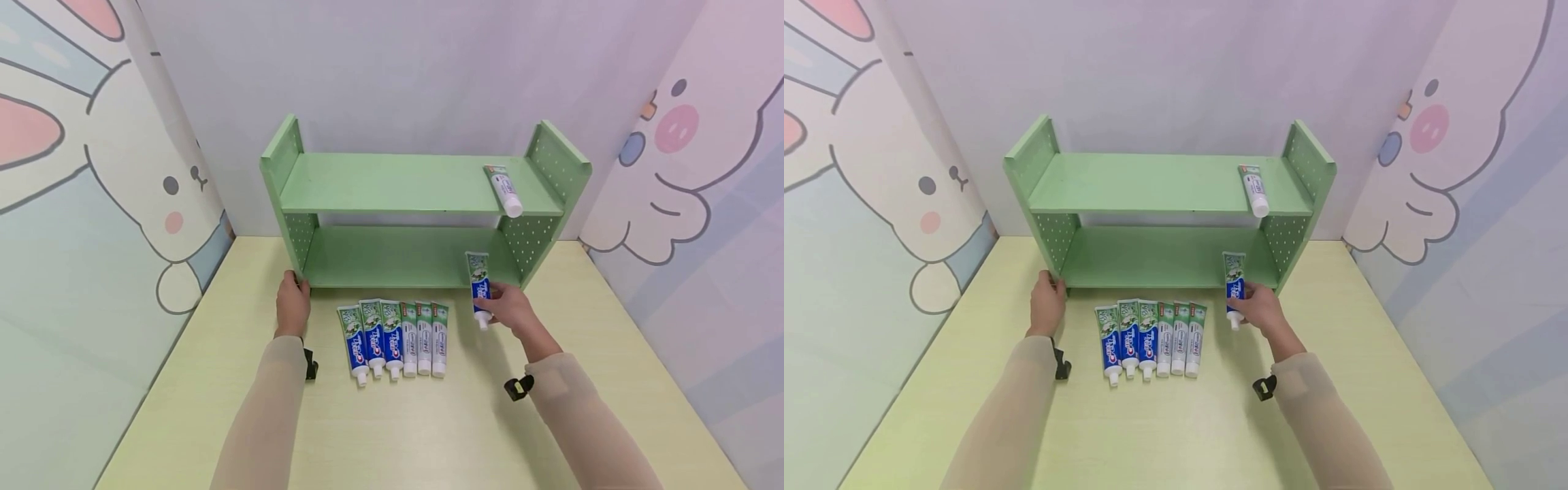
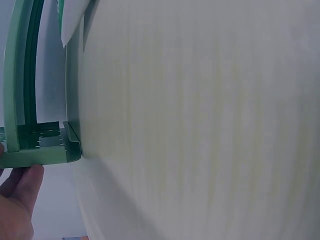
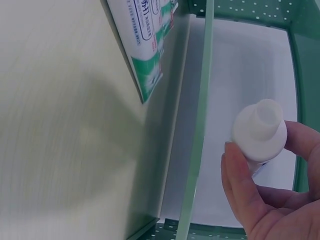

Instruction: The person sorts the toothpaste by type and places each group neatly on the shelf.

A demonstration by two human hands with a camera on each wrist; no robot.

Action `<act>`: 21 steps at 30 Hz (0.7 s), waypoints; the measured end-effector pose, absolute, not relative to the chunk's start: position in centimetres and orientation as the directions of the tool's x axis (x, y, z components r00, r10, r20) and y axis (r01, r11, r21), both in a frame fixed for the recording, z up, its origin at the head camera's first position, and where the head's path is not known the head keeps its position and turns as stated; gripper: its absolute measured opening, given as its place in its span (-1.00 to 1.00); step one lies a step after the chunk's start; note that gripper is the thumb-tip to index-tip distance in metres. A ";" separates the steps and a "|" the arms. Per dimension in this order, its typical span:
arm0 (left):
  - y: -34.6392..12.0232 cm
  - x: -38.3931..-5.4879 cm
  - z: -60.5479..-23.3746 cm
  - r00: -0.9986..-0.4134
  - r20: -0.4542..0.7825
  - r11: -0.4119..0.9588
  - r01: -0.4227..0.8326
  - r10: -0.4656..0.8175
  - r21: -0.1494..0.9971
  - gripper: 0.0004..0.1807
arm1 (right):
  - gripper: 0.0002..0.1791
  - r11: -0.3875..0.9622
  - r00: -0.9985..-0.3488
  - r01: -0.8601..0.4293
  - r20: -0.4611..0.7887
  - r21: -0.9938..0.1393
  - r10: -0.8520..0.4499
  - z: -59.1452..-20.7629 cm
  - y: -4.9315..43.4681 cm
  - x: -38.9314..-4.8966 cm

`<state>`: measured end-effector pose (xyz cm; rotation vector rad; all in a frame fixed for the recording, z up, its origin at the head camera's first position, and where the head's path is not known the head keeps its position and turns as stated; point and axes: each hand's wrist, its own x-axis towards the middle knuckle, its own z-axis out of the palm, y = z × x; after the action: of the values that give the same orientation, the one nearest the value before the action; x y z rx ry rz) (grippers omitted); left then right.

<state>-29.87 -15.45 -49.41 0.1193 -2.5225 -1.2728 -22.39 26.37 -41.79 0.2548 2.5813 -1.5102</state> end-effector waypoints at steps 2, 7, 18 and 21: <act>-15.4 -29.8 -49.4 -0.948 0.232 0.598 0.058 -0.217 0.799 -0.71 | -0.25 0.481 -0.975 0.218 -0.206 -0.849 0.079 -41.9 26.5 -22.6; -15.4 -29.9 -49.4 -0.949 0.227 0.599 0.054 -0.217 0.799 -0.71 | -0.25 0.489 -0.972 0.236 -0.213 -0.839 0.104 -42.0 26.9 -23.3; -15.5 -30.0 -49.4 -0.950 0.221 0.601 0.046 -0.221 0.798 -0.70 | -0.24 0.514 -0.972 0.234 -0.193 -0.825 0.133 -41.9 27.5 -24.6; -15.4 -30.0 -49.4 -0.951 0.218 0.598 0.046 -0.219 0.800 -0.70 | -0.23 0.514 -0.972 0.235 -0.195 -0.825 0.132 -41.8 27.5 -25.0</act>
<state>-29.98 -15.44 -49.39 0.1410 -2.5349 -1.2817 -24.98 27.53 -41.85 0.3211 2.6392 -1.4632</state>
